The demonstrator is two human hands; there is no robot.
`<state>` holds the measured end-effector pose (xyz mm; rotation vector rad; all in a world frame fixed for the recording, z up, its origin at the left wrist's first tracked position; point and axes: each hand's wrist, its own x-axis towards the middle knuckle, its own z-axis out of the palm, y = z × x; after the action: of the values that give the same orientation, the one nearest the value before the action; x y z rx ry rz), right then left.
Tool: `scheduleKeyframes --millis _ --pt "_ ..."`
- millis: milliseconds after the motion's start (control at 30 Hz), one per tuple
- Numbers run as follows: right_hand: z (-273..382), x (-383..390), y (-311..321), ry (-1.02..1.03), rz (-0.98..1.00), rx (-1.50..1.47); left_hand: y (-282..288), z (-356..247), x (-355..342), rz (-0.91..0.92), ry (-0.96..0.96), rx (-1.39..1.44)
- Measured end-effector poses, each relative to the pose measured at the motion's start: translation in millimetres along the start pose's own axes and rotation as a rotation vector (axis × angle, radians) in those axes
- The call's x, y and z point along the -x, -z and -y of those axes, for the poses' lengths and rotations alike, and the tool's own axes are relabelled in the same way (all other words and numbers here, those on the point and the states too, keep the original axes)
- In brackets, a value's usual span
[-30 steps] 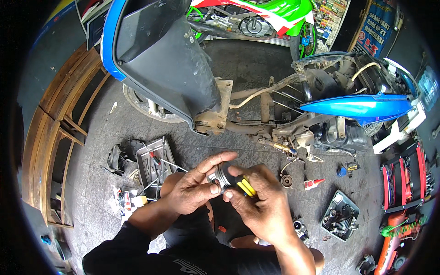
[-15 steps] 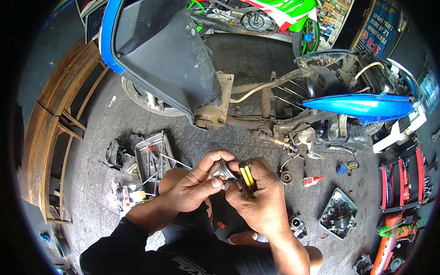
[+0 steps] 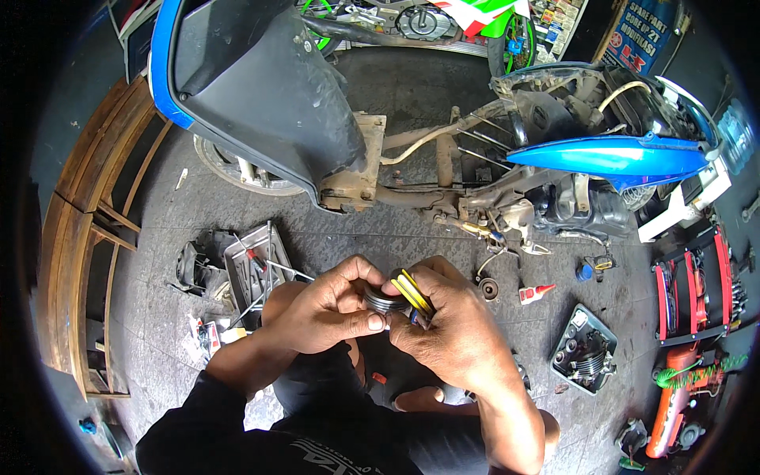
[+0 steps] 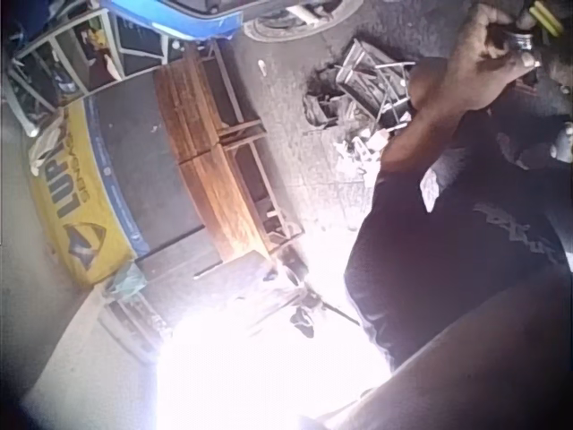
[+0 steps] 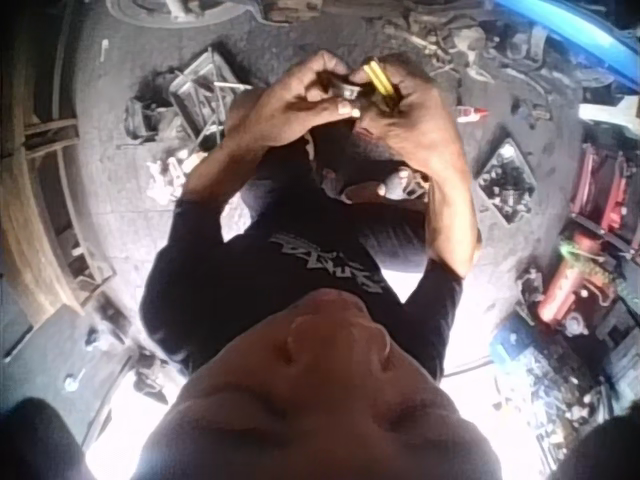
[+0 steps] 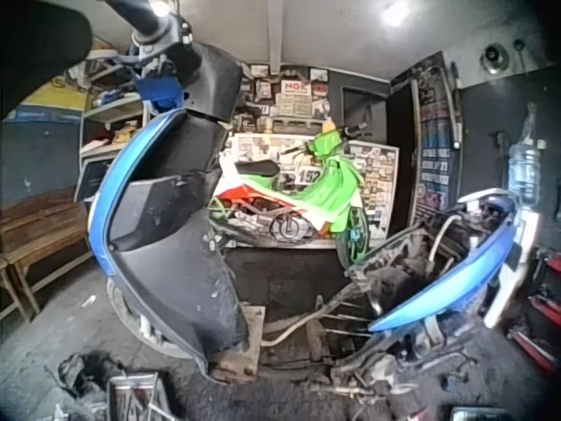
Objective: Cleaning and inspecting motorcycle engine components including the cylinder head and piston.
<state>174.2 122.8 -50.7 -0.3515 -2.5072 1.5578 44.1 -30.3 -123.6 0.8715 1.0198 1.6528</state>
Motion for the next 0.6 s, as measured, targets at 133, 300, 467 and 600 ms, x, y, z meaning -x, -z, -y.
scheduleKeyframes --millis 133,300,467,600 --pt "4.5 -0.3 2.7 -0.014 0.010 -0.011 -2.3 1.8 -1.8 0.013 0.001 0.051" --pt "0.4 0.0 -3.7 0.016 -0.054 -0.109 -4.4 6.0 -1.1 -0.046 -0.041 0.152" --pt "5.0 12.1 -6.1 0.223 -0.333 -0.317 -6.0 7.1 0.0 -0.145 -0.076 0.295" --pt "32.3 35.2 10.0 0.682 -0.500 -0.971 -2.2 0.1 0.8 -0.074 -0.020 0.457"
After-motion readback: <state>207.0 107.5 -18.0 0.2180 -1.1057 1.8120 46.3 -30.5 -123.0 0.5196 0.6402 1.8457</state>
